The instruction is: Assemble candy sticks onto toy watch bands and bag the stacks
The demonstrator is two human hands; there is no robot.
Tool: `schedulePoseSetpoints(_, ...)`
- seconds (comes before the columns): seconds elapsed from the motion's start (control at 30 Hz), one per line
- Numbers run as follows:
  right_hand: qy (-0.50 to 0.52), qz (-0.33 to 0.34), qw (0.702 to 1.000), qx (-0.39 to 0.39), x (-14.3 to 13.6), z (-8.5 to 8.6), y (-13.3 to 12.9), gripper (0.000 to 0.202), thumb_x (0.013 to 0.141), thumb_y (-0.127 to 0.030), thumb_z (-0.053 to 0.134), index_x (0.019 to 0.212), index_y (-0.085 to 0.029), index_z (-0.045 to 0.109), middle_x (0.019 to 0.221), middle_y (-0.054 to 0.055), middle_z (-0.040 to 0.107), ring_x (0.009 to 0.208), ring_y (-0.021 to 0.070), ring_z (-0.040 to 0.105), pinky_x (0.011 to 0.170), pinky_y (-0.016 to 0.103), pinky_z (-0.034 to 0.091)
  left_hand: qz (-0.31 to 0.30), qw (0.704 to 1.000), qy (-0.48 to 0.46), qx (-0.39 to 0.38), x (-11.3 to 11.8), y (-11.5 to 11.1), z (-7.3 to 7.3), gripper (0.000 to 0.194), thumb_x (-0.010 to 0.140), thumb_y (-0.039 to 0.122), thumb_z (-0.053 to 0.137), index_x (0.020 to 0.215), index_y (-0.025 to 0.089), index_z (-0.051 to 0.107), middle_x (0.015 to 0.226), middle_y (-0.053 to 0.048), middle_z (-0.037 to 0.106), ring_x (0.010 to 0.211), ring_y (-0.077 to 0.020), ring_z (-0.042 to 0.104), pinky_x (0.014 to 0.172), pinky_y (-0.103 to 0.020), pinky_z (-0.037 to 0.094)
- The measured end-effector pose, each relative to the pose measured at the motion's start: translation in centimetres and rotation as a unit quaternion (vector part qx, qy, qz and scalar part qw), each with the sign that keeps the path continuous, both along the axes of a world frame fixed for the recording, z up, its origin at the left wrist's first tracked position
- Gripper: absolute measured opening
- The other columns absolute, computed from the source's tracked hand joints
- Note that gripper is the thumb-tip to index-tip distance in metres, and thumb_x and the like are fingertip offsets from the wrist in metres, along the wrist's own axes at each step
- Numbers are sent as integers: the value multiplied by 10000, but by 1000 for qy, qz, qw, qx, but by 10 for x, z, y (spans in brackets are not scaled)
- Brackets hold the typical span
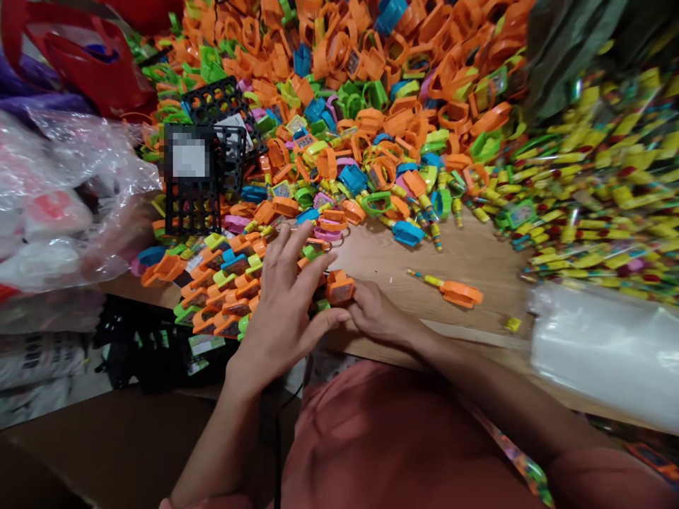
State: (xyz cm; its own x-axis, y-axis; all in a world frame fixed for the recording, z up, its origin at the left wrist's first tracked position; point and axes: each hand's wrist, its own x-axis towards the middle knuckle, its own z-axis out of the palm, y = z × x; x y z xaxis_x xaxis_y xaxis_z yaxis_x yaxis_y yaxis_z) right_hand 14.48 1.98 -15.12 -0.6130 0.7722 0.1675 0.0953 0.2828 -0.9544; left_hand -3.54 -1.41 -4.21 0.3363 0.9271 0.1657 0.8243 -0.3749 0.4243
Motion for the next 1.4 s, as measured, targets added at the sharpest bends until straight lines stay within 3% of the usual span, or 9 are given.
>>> schedulePoseSetpoints(0.13, -26, 3, 998, 55, 5, -8, -2, 249, 796, -64, 440, 946, -199, 587, 914, 47, 641, 835, 187, 601, 803, 302, 504, -17, 1000, -10, 23, -1, -3, 2, 145, 971, 362, 670, 944, 222, 643, 1503, -92, 480, 1501, -335, 299, 1241, -561, 306)
schedulePoseSetpoints(0.4, -28, 33, 992, 120, -4, -16, -1, 310, 816, -25, 424, 1016, -214, 565, 984, 78, 659, 906, 220, 618, 864, 379, 548, -23, 998, -50, 42, 1, -6, 0, 216, 903, 121, 591, 718, 220, 545, 1080, -51, 655, 1203, -268, 495, 1095, -511, 447)
schedulePoseSetpoints(0.5, -17, 46, 992, 117, -7, -12, 0, 344, 795, -14, 442, 1035, -214, 584, 1041, 92, 674, 1002, 242, 631, 933, 426, 547, -31, 996, -75, 37, -2, -6, 1, 155, 879, 93, 541, 847, 225, 616, 1142, -70, 653, 1187, -263, 527, 1094, -508, 469)
schedulePoseSetpoints(0.63, -22, 41, 995, 91, -9, -14, -3, 325, 787, -17, 474, 1013, -198, 621, 1067, 80, 686, 1005, 229, 651, 938, 387, 554, -76, 996, -48, 11, -7, -3, 1, 413, 918, 82, 485, 1277, 224, 631, 1447, -91, 580, 1371, -280, 475, 1161, -511, 436)
schedulePoseSetpoints(0.9, -48, 9, 988, 145, -24, -28, -8, 379, 807, 14, 509, 1142, -147, 587, 1171, 166, 694, 1136, 267, 634, 1039, 440, 514, -51, 998, -2, 45, 3, 8, -4, 207, 1024, 284, 546, 1150, 212, 693, 1275, -95, 705, 1281, -287, 579, 1101, -497, 483)
schedulePoseSetpoints(1.1, -159, -113, 977, 88, 51, 13, -23, 317, 1017, -210, 511, 1328, -200, 572, 1059, 122, 749, 909, 245, 702, 808, 348, 526, -34, 998, 0, 43, 10, 12, -2, 220, 1038, 316, 520, 941, 207, 684, 1082, -84, 744, 1210, -268, 607, 1069, -477, 491)
schedulePoseSetpoints(1.2, -372, -238, 897, 34, 99, 31, -29, 458, 1037, -334, 492, 1460, -160, 488, 899, 142, 761, 752, 287, 697, 662, 353, 486, -1, 999, -9, 54, 12, 10, -2, 232, 1033, 348, 538, 918, 211, 685, 1177, -87, 716, 1218, -256, 602, 1083, -464, 477)
schedulePoseSetpoints(1.3, -477, -253, 841, 41, 125, 36, -33, 383, 1024, -399, 516, 1319, -170, 599, 936, 157, 757, 784, 301, 703, 635, 338, 454, 26, 997, -12, 69, 11, 6, -4, 217, 1019, 378, 576, 934, 215, 691, 1306, -90, 658, 1240, -251, 590, 1071, -446, 477)
schedulePoseSetpoints(1.4, -482, -239, 840, 72, 129, 33, -41, 271, 1019, -397, 519, 1092, -180, 664, 1024, 161, 733, 855, 309, 696, 631, 333, 435, 5, 998, -15, 68, 7, 4, -4, 239, 997, 421, 621, 892, 217, 685, 1302, -86, 661, 1243, -261, 591, 1058, -449, 481)
